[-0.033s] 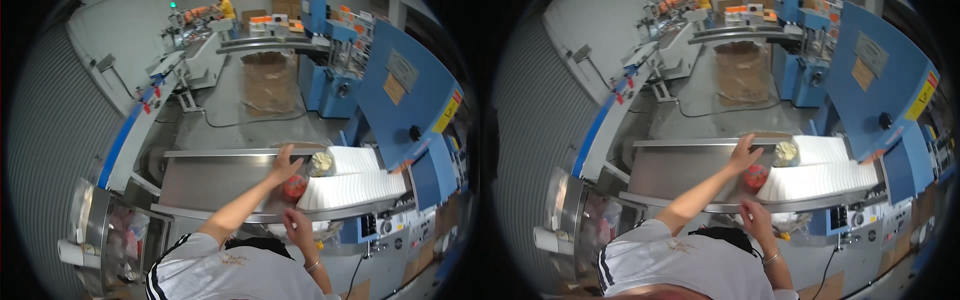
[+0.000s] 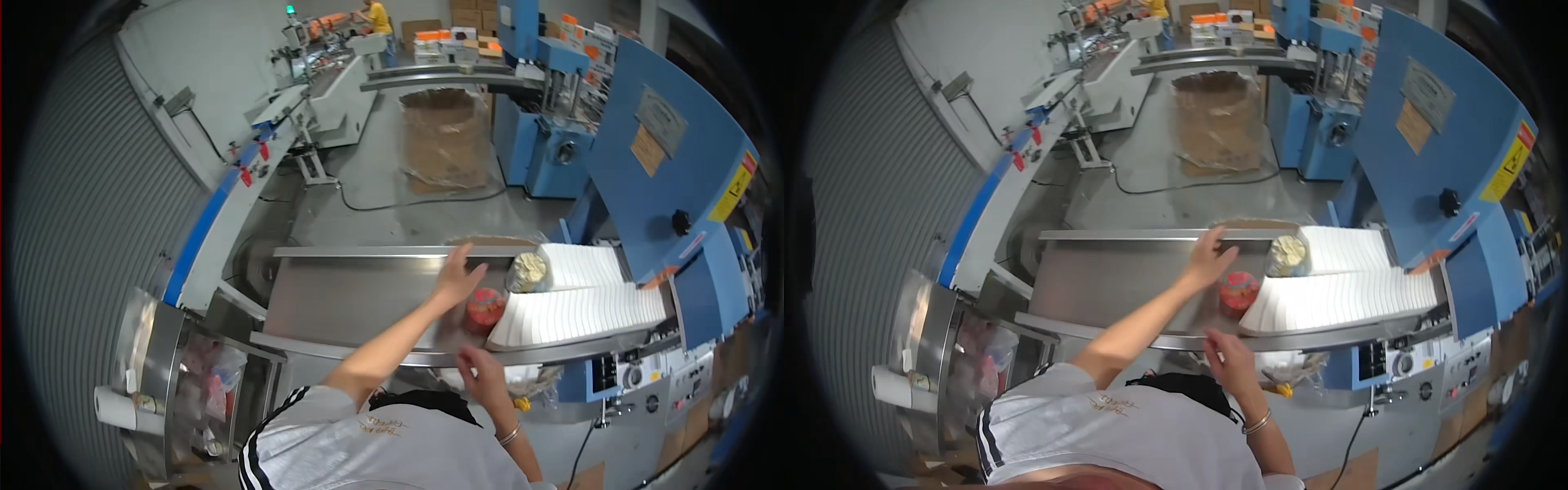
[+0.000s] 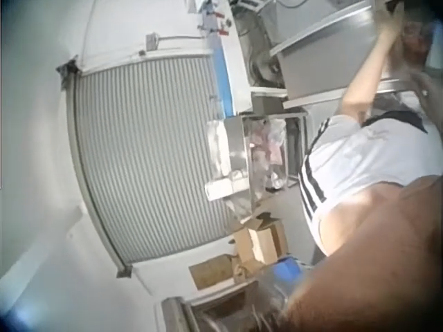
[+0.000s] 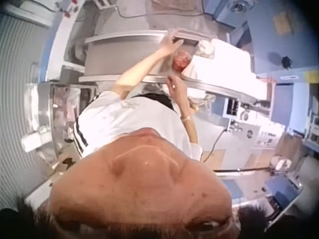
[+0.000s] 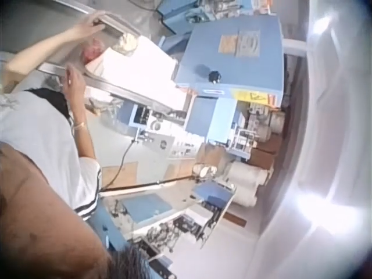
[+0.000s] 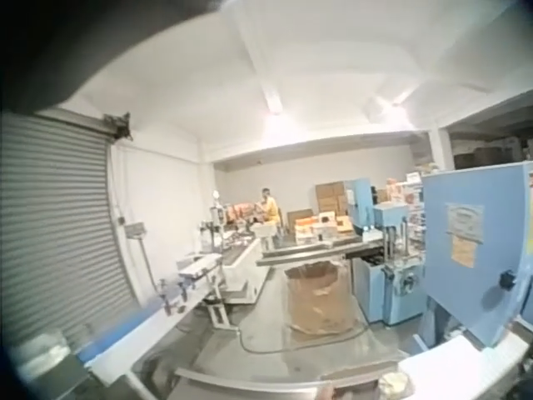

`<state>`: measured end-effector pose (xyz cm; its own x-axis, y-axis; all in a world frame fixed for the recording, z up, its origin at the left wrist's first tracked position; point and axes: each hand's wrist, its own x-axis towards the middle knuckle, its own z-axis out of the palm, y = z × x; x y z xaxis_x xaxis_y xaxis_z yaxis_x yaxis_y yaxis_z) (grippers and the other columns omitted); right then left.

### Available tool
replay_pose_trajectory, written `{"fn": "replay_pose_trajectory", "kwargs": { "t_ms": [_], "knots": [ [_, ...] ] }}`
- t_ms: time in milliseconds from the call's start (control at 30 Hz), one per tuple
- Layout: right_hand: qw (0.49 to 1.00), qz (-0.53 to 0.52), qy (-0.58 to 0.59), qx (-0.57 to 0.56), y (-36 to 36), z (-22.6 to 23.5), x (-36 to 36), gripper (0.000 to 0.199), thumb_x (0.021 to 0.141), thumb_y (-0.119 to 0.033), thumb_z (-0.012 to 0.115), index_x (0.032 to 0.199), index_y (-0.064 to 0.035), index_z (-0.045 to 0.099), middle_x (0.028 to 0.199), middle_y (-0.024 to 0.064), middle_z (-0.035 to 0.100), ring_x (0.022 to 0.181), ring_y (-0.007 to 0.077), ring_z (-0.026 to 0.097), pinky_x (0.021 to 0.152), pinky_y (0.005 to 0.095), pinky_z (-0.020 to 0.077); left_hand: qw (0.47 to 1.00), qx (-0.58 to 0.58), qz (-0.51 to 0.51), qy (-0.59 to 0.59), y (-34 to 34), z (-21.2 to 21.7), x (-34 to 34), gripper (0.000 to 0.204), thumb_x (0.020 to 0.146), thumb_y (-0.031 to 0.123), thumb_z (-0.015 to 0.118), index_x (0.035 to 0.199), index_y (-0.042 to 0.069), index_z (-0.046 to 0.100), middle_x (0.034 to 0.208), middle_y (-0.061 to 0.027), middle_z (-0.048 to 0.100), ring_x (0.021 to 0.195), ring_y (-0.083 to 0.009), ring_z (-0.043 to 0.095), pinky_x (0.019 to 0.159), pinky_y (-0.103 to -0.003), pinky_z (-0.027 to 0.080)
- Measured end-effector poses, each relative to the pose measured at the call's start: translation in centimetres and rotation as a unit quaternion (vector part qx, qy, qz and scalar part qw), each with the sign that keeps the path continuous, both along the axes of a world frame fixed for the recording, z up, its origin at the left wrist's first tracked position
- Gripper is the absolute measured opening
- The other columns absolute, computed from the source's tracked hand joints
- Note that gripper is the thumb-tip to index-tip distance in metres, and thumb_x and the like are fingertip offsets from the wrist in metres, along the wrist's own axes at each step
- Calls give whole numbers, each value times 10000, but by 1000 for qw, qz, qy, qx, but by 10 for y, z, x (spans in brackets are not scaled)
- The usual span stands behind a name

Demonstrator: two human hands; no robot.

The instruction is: Taking stacks of paper napkins from a production machine and placing them onto a conveyor belt for packaging.

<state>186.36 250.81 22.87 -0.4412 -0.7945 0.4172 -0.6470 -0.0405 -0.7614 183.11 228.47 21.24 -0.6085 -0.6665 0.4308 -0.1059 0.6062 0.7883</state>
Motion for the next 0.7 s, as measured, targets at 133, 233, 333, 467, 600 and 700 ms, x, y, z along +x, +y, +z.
{"fn": "replay_pose_trajectory", "kwargs": {
  "t_ms": [133, 233, 333, 467, 600, 700],
  "knots": [
    [988, 61, 137, 44, -27, -26, 16, 242, 802, -159, 645, 1027, -82, 602, 901, 82, 642, 896, 276, 588, 761, 406, 468, 991, -3, 83, -101, -8, 1, 116, 310, 824, 241, 651, 1039, 19, 613, 973, -174, 599, 905, -338, 608, 771, -395, 496],
    [977, 102, 168, 86, -41, -38, 23, 222, 804, -161, 642, 1010, -88, 604, 911, 83, 639, 888, 275, 590, 754, 402, 471, 975, -16, 138, -173, 1, -8, 185, 239, 838, 234, 616, 975, 39, 642, 876, -155, 636, 861, -349, 618, 745, -424, 493],
    [980, 79, 170, 64, -58, -45, 22, 206, 812, -170, 638, 1005, -104, 616, 887, 81, 643, 858, 294, 587, 752, 407, 474, 966, -5, 171, -194, 15, -33, 221, 216, 841, 224, 600, 964, 53, 644, 899, -172, 651, 857, -359, 628, 736, -450, 494],
    [990, 33, 138, 23, -73, -54, 21, 194, 832, -192, 625, 1010, -116, 619, 862, 84, 651, 812, 313, 606, 701, 415, 487, 962, -37, 190, -193, 30, -41, 227, 191, 843, 249, 594, 922, 89, 662, 883, -159, 665, 827, -365, 634, 713, -448, 501],
    [993, 2, 105, 60, -73, -63, 30, 186, 862, -226, 596, 1017, -123, 605, 851, 98, 655, 765, 320, 629, 638, 420, 497, 929, 41, 245, -274, 26, -22, 213, 209, 854, 307, 596, 877, 119, 682, 800, -140, 677, 801, -365, 643, 698, -444, 504],
    [988, -16, 125, 86, -77, -62, 35, 187, 881, -248, 575, 1025, -129, 587, 842, 112, 657, 723, 324, 638, 594, 426, 501, 920, 36, 200, -336, 15, -35, 209, 199, 854, 289, 591, 877, 112, 678, 808, -144, 679, 820, -365, 644, 722, -459, 503]
  ]
}}
